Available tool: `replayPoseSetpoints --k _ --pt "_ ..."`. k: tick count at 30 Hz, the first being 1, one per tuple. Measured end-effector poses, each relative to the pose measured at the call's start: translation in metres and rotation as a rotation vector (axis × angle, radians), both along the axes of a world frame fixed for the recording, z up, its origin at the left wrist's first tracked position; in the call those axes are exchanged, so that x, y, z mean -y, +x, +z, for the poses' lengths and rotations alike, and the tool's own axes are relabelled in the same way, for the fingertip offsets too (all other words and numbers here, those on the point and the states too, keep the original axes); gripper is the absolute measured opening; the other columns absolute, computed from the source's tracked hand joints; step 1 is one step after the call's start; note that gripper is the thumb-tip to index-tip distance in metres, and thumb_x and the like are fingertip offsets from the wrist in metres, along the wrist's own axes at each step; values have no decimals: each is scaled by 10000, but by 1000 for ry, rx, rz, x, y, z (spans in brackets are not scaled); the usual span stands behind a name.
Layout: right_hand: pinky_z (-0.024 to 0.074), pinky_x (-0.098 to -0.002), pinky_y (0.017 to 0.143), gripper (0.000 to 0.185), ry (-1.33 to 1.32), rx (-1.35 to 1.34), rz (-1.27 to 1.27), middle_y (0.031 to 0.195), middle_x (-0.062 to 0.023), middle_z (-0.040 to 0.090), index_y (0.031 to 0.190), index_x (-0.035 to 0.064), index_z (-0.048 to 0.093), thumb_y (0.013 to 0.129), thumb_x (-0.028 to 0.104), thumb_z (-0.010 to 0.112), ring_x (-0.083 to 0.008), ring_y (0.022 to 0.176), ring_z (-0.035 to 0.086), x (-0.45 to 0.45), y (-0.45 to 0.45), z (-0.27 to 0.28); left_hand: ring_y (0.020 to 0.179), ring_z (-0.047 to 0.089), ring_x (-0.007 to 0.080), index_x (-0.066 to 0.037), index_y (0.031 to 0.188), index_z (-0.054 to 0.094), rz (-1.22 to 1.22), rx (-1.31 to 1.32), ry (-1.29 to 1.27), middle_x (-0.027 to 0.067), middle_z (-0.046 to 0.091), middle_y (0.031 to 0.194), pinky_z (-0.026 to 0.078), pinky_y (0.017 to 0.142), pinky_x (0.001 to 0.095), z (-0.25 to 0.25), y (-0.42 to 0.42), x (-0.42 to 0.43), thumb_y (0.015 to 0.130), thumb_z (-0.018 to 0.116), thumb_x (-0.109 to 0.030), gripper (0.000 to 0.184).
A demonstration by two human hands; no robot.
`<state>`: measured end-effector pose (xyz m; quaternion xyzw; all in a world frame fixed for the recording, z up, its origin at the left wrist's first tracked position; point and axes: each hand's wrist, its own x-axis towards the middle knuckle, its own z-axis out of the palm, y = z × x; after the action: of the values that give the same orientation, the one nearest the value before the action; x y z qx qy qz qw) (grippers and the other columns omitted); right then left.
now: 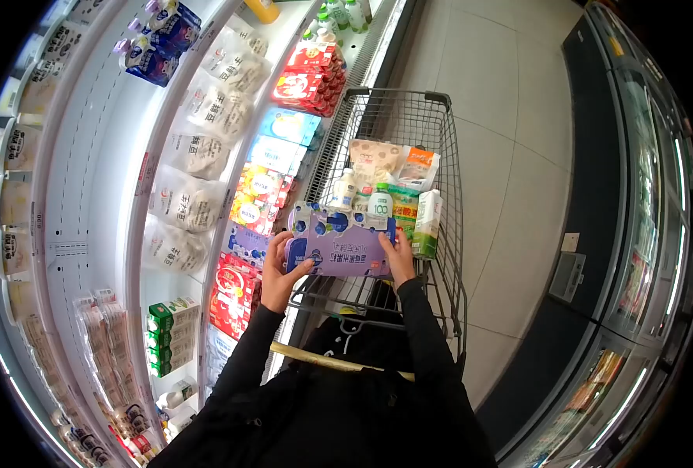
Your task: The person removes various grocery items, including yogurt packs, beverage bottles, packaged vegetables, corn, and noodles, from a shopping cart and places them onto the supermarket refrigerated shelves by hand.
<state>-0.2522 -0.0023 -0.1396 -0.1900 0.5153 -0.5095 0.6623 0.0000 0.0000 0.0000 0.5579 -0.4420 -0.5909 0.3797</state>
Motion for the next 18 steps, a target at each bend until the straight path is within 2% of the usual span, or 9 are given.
replayPoseSetpoints --k 3,5,6,9,13,14,15,17,18 --pt "543 -272 813 369 -93 5 -45 1110 -87 677 1226 106 490 974 259 712 -135 950 660 -17 -3 23 1342 486 276 -92 1545 278 22 -13 -147 192 418 1512 423 1118 395 40 -26 -12 781 817 -26 937" --pt "537 -296 838 339 -78 131 -9 1086 -94 670 1189 99 471 982 238 701 -142 955 654 -22 4 40 1329 490 274 -82 1541 282 174 -259 -284 173 433 1483 442 1100 396 75 -40 -11 746 865 -90 986" --pt "525 -327 881 354 -89 231 -27 1109 -103 654 1185 94 448 971 189 712 -165 1020 639 -21 20 65 1317 494 279 -89 1555 248 168 -233 -288 172 418 1490 460 1083 403 79 -30 -12 709 900 -153 1070" --pt "508 -353 924 387 -227 274 -54 1162 -112 638 1204 92 423 957 132 718 -189 1081 618 -29 31 79 1318 490 283 -98 1564 230 201 -146 -449 179 399 1510 464 1080 412 88 -36 -9 689 911 -195 1112" --pt "476 -322 953 385 -298 229 0 1179 -110 631 1194 90 414 950 91 711 -170 1123 597 -49 26 105 1172 579 228 -67 1539 315 357 -60 -487 134 547 1339 458 1029 363 103 -28 8 775 811 -130 913" --pt "500 -328 939 368 -365 228 3 1173 -110 631 1193 85 427 974 191 703 -179 1110 620 -54 25 101 1139 583 200 -40 1512 370 423 -168 -456 119 591 1262 453 1019 350 109 -28 10 807 749 -85 802" --pt "500 -328 939 368 -382 225 -1 1173 -110 631 1193 85 427 974 191 703 -179 1110 620 -60 19 92 1117 588 187 -21 1490 402 472 -210 -435 118 591 1257 460 1004 333 102 -19 16 813 726 -64 752" --pt "534 -355 921 416 -383 402 156 1171 -119 640 1235 79 425 1014 364 632 -209 1090 650 -64 1 78 1063 611 178 -13 1464 440 445 -257 -454 115 614 1214 480 964 311 114 -15 23 813 721 -82 713" --pt "557 -383 907 555 -347 216 194 1215 -154 622 1292 78 399 1014 534 548 -245 1074 669 -62 -8 86 1063 611 178 -13 1464 440 434 -270 -465 115 614 1214 480 964 311 121 -12 26 813 721 -82 713"
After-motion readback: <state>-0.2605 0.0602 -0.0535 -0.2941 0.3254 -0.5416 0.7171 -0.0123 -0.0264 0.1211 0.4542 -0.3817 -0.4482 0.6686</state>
